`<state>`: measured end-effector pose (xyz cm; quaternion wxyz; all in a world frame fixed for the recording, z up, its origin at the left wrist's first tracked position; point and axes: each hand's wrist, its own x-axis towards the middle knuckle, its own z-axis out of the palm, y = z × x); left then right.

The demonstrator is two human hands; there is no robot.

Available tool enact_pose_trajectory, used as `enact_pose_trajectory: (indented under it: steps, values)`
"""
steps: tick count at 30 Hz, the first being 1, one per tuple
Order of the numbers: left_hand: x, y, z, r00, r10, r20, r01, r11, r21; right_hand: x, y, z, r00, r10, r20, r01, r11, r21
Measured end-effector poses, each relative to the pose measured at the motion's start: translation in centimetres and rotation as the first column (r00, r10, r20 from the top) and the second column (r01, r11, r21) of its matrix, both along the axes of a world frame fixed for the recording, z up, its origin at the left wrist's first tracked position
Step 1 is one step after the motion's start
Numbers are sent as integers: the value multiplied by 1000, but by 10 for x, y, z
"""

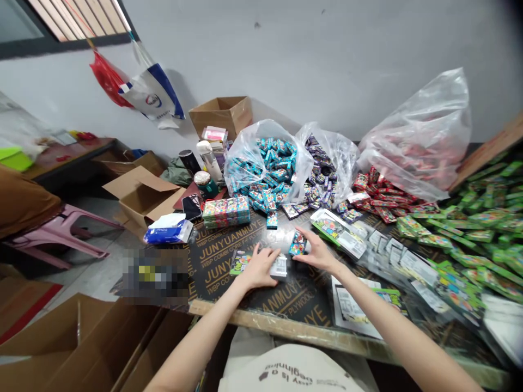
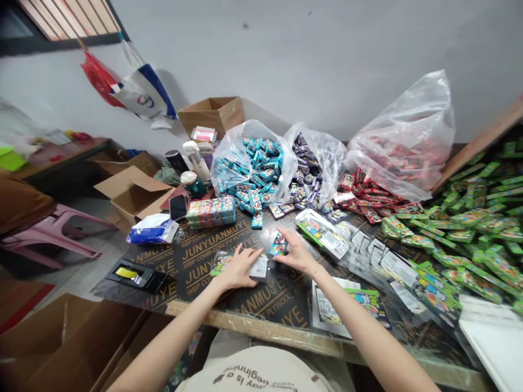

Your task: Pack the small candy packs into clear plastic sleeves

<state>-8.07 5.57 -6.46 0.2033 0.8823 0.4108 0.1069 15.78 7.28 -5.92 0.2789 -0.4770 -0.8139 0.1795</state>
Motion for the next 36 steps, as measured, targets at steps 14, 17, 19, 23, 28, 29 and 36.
enact_pose_trajectory:
  steps: [14,17,19,23,28,29,36]
  values:
    - [33,-8,10,996,0,94,-10,995,104,11,-54,31,953,149,264,-124,986,-110]
    - [31,-9,12,996,-23,86,14,996,93,14,-55,33,958,224,178,-203,971,-129]
    - [30,-9,13,996,-36,81,29,996,81,15,-56,34,952,277,127,-262,957,-126]
    - [30,-10,14,996,-32,88,25,997,77,17,-56,37,946,311,91,-300,947,-113]
    - [29,-11,11,991,-92,100,80,990,116,19,-54,39,956,258,138,-245,964,-106]
    - [29,-12,9,989,-100,105,87,989,123,18,-54,39,953,254,162,-240,965,-103]
    - [33,-15,1,982,-73,174,50,990,129,3,-56,41,950,223,220,-211,975,-76]
